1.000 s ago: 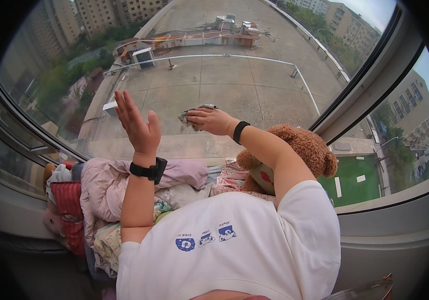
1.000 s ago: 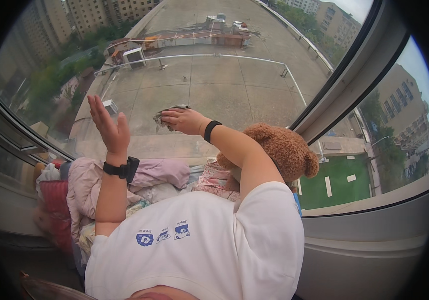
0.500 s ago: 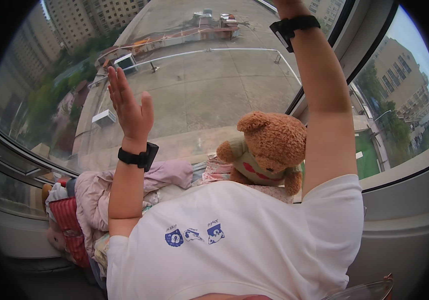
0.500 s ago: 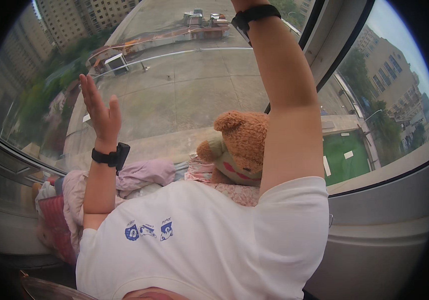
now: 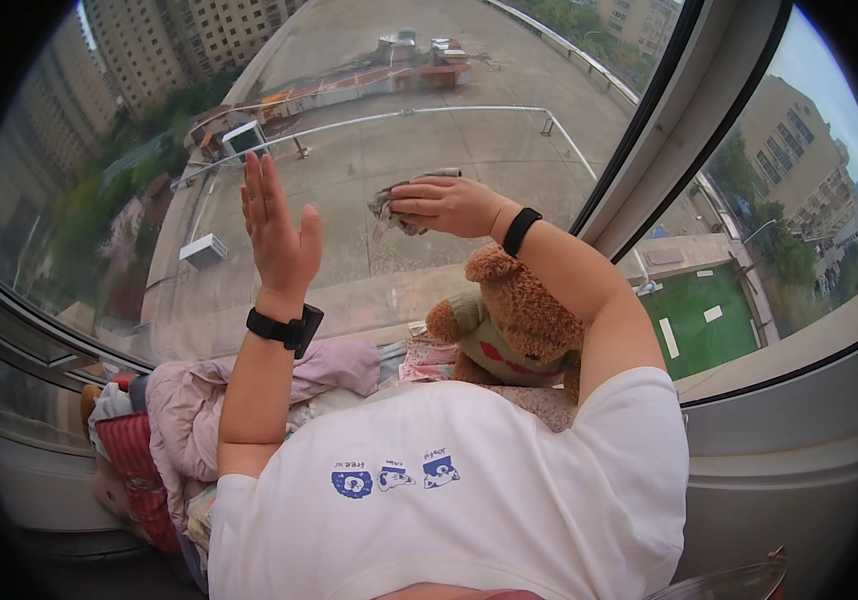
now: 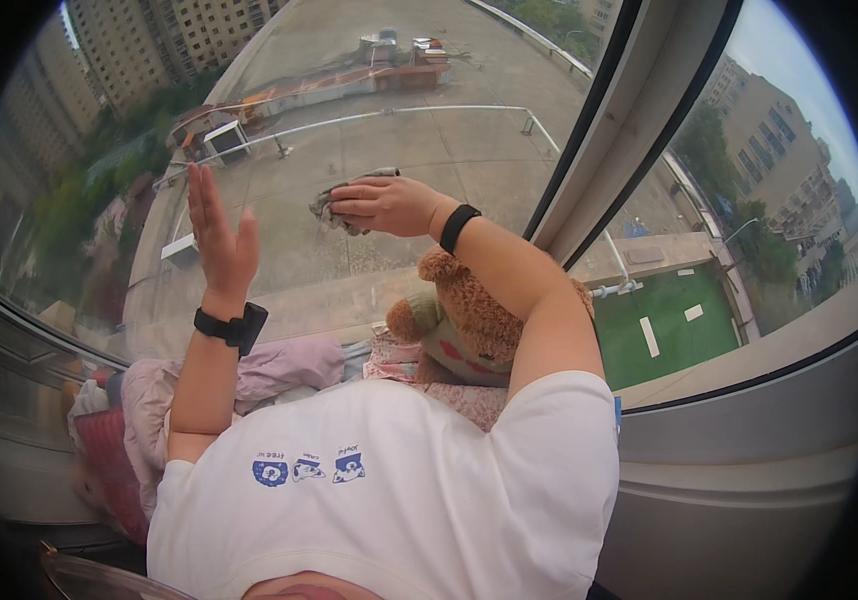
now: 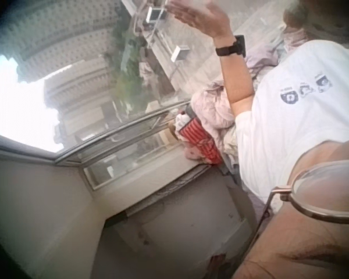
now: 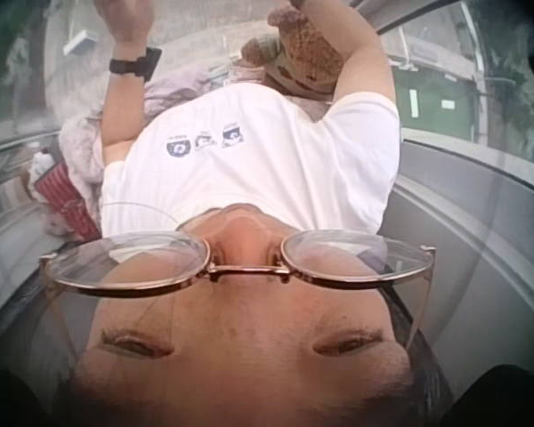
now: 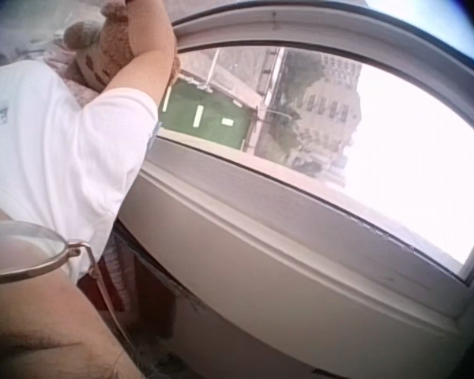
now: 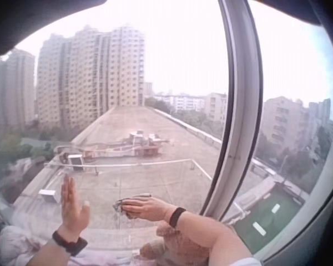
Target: The person wipes a large curved window with a cloth while lying on a bed. They repeatedly wipe different sections of the glass, occasionally adjusting the cloth, and finish by moving away from the window.
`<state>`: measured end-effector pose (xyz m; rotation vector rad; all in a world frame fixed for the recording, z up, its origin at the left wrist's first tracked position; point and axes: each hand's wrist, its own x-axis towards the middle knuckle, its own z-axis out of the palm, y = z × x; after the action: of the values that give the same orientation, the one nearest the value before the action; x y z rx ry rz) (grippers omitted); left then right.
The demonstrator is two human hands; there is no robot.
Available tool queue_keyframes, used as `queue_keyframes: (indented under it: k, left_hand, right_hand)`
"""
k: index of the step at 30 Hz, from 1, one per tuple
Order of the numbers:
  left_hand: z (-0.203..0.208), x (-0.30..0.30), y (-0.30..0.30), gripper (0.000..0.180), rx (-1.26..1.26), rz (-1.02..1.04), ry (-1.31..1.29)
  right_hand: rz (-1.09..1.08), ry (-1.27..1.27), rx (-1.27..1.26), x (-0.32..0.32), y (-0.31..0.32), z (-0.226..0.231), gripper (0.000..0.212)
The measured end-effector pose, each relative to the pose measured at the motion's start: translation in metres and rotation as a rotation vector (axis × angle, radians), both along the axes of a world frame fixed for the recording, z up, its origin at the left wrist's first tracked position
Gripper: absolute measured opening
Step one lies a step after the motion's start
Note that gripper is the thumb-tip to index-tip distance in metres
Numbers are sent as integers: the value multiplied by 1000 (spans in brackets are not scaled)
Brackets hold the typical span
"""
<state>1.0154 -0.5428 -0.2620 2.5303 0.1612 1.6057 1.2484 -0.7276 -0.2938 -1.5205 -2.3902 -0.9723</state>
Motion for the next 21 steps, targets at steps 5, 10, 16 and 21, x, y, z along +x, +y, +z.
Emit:
queue_keyframes:
  k: [5, 10, 16, 21]
  left_hand:
    - [0, 15, -8, 76, -6, -68, -19]
    - [2, 28, -23, 76, -2, -110, 7]
    - [-6, 38, -28, 75, -14, -150, 11]
    - [-12, 46, -35, 75, 7, -147, 60]
  right_hand:
    - [-190, -242, 549, 46, -52, 167, 44]
    - [-341, 50, 938, 63, -75, 229, 39]
    - [-328, 228, 932, 41, -40, 110, 39]
    - [-259, 351, 731, -16, -29, -50, 35]
